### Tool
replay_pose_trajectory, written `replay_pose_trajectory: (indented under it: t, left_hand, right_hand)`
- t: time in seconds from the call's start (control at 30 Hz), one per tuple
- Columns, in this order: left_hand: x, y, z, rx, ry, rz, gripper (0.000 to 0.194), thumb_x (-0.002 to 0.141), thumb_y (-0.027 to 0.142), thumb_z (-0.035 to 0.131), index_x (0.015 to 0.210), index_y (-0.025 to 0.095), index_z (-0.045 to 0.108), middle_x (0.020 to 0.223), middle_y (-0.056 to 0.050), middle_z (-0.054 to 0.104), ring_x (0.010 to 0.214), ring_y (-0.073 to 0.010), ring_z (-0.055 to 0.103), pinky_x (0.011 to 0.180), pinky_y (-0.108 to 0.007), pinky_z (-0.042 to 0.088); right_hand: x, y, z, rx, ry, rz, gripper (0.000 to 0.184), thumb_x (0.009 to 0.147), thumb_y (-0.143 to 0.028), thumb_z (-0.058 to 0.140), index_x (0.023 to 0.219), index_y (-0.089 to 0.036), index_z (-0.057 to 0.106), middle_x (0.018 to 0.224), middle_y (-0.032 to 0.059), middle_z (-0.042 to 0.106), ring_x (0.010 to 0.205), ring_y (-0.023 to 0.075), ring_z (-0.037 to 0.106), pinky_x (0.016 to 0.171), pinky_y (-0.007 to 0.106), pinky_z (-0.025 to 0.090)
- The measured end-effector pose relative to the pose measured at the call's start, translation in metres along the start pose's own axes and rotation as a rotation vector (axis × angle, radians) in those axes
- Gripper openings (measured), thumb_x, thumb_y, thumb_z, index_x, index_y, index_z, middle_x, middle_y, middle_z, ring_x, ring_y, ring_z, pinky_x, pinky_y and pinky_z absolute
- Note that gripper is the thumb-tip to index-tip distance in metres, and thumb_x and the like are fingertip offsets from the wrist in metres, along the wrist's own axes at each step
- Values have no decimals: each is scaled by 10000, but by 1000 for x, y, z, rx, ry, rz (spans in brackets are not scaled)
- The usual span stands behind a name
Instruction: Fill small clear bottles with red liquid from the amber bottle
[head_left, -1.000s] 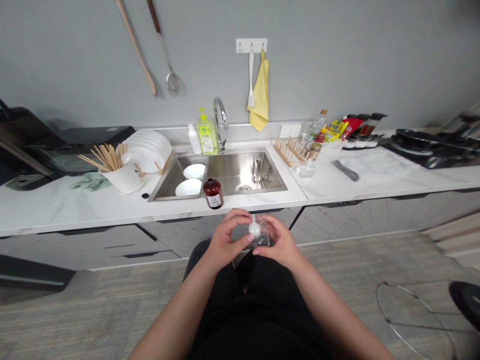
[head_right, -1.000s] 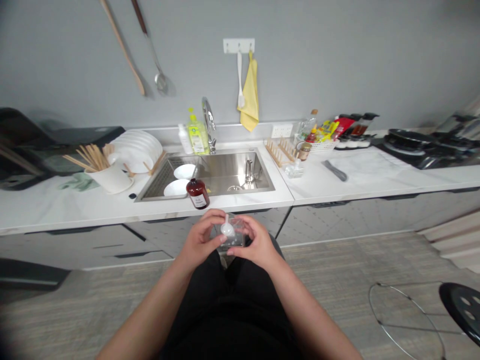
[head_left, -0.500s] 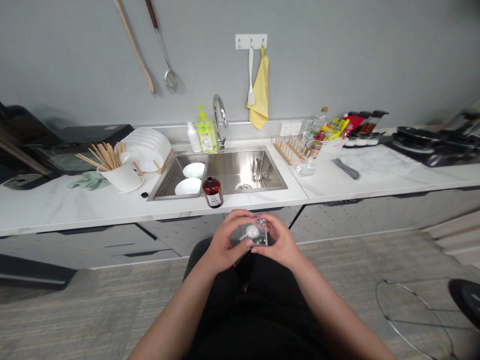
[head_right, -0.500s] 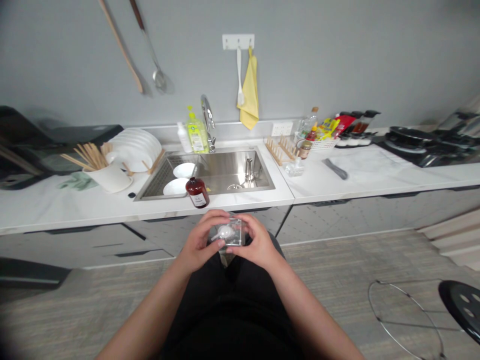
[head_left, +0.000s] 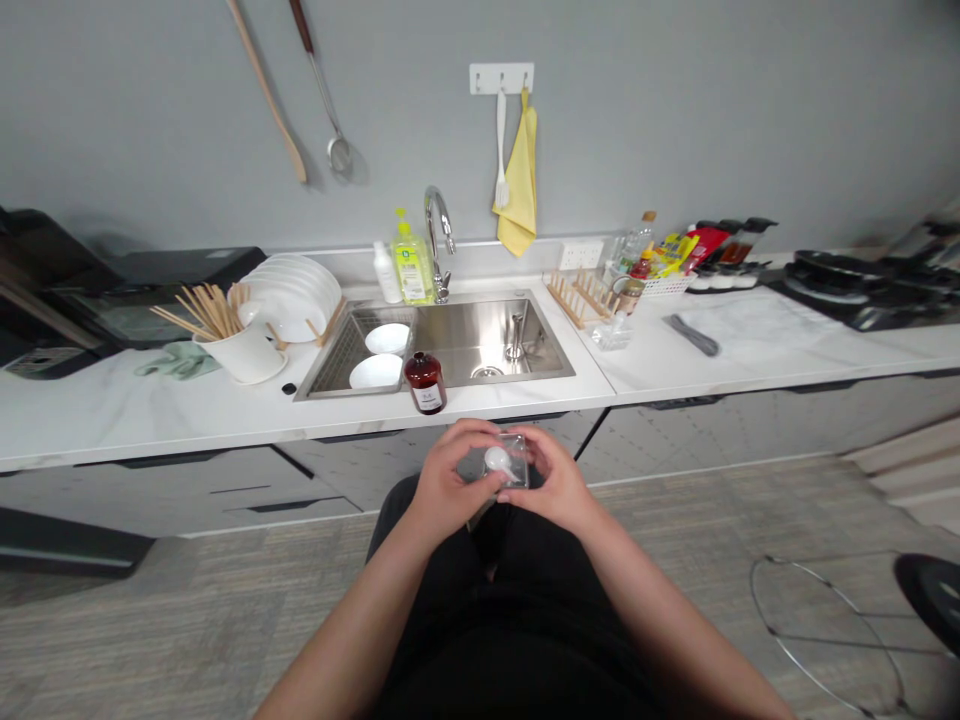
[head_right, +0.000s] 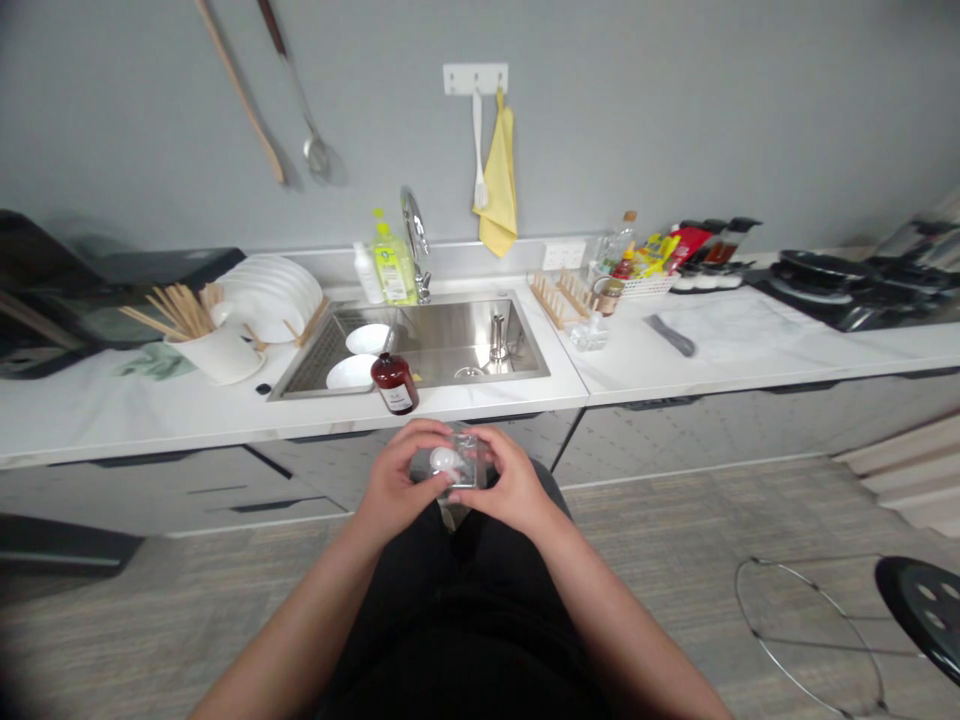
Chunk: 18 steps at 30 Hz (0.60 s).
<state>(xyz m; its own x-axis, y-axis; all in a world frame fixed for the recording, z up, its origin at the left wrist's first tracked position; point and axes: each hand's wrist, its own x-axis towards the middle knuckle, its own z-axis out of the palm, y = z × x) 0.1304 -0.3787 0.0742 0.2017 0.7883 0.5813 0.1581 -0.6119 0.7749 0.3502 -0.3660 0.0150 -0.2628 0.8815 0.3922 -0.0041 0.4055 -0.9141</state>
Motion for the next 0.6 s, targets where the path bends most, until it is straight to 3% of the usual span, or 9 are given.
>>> replay_pose_trajectory:
  t: [0.23, 0.37, 0.6]
  left_hand:
    - [0, -12, -2, 20, 238, -120, 232, 994, 419, 858, 1150, 248, 833, 1213, -99, 763, 1184, -281, 733, 1112, -480, 584]
    - [10, -14, -16, 35, 187, -180, 287, 1005, 458, 834, 1201, 251, 861, 1240, -104, 773, 1179, -289, 749, 1085, -464, 604]
    - [32, -7, -27, 117, 106, -144, 225, 986, 418, 858, 1128, 248, 897, 1155, -85, 796, 1105, -266, 758, 1037, -426, 609]
  right_hand:
    - [4, 13, 8, -143, 116, 16, 857, 782, -485, 1056, 1513, -301, 650, 1549, 136, 679, 1389, 337, 731, 1182, 518, 655]
    - [8, 13, 10, -148, 133, 62, 811, 786, -452, 1040, 1479, -285, 653, 1467, 127, 723, 1331, 323, 757, 1124, 502, 685]
    - [13, 11, 16, -194, 162, 94, 800, 741, -462, 1058, 1414, -258, 676, 1306, 117, 800, 1192, 314, 801, 1012, 471, 709]
